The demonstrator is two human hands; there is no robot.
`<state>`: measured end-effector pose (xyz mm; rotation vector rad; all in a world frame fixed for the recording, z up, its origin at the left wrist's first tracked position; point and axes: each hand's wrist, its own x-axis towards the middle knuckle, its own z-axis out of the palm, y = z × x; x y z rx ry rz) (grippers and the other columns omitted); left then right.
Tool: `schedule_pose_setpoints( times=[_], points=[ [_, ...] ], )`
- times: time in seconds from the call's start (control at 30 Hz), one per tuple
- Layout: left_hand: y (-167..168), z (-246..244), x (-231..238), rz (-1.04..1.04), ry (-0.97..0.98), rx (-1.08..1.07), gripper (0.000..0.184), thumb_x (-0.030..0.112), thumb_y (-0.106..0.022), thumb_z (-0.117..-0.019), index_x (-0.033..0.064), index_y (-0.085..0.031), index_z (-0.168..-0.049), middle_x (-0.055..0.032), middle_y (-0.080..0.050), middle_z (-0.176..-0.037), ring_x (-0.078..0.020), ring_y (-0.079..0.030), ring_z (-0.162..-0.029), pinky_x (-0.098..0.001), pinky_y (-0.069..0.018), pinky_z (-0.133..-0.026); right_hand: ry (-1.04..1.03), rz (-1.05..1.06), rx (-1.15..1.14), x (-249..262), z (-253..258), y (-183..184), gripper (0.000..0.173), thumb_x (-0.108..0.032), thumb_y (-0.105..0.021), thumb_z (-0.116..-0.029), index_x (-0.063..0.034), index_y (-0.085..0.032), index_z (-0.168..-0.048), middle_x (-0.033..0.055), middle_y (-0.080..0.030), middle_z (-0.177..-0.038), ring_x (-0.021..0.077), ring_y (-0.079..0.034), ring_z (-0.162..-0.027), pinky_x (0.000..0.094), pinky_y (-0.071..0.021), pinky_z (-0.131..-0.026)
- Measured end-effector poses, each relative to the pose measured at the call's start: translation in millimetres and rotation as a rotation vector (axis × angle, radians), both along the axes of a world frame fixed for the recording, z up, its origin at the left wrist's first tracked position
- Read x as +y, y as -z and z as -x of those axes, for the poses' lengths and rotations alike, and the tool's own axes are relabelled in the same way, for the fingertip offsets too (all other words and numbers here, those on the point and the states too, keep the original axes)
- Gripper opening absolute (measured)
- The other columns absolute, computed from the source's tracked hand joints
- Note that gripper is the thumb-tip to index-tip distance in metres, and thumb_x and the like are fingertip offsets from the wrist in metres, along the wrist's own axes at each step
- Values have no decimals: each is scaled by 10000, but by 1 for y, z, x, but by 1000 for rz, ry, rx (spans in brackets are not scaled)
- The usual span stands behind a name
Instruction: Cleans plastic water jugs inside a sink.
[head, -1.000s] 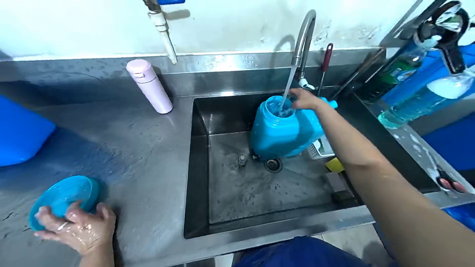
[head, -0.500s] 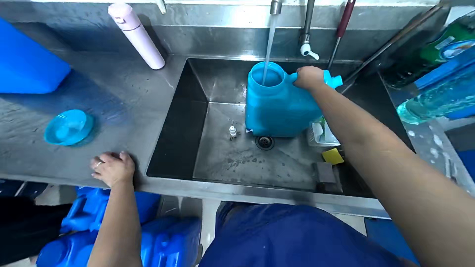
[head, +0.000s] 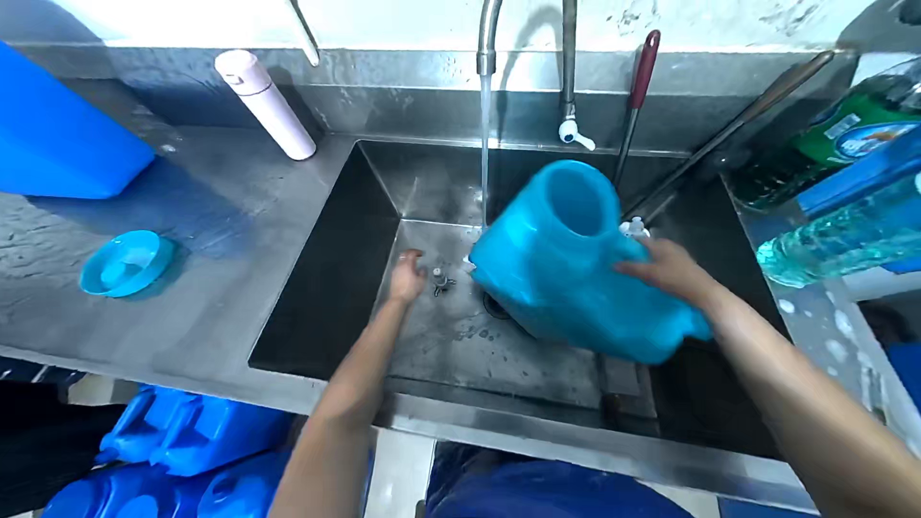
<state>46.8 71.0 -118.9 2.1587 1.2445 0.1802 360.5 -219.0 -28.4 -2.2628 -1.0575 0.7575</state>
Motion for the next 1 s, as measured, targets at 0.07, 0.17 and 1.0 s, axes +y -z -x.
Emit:
schedule_pose_setpoints(
  times=[0.07,0.17,1.0],
  points=[
    [26,-49,4,98,118,-17,472,72,-634,-996,-43,-509,-1436,-280,-460,-1522,-442,-477,-1392,-565,-381,-1156,130,-34,-36,-56,0,13,433,-164,-711,-933,123,-609,-1241,322,-659,-1054,407,-649,-920,610,-493,-872],
    [61,-112,7,155,337,-9,559,172,-665,-998,-34,-475,-1482,-277,-457,-1531,-418,-442,-1432,-529,-337,-1200,306,-145,-72,-110,14,34,399,-126,-674,-877,167,-613,-1142,253,-648,-895,256,-594,-729,482,-512,-727],
    [60,-139,-1,-34,615,-9,282,52,-533,-1017,-109,-663,-1208,-313,-649,-1245,-469,-621,-1197,-615,-450,-1033,518,-276,-319,-118,35,72,447,-166,-627,-768,212,-610,-1007,251,-652,-865,89,-576,-756,274,-472,-721]
  ],
)
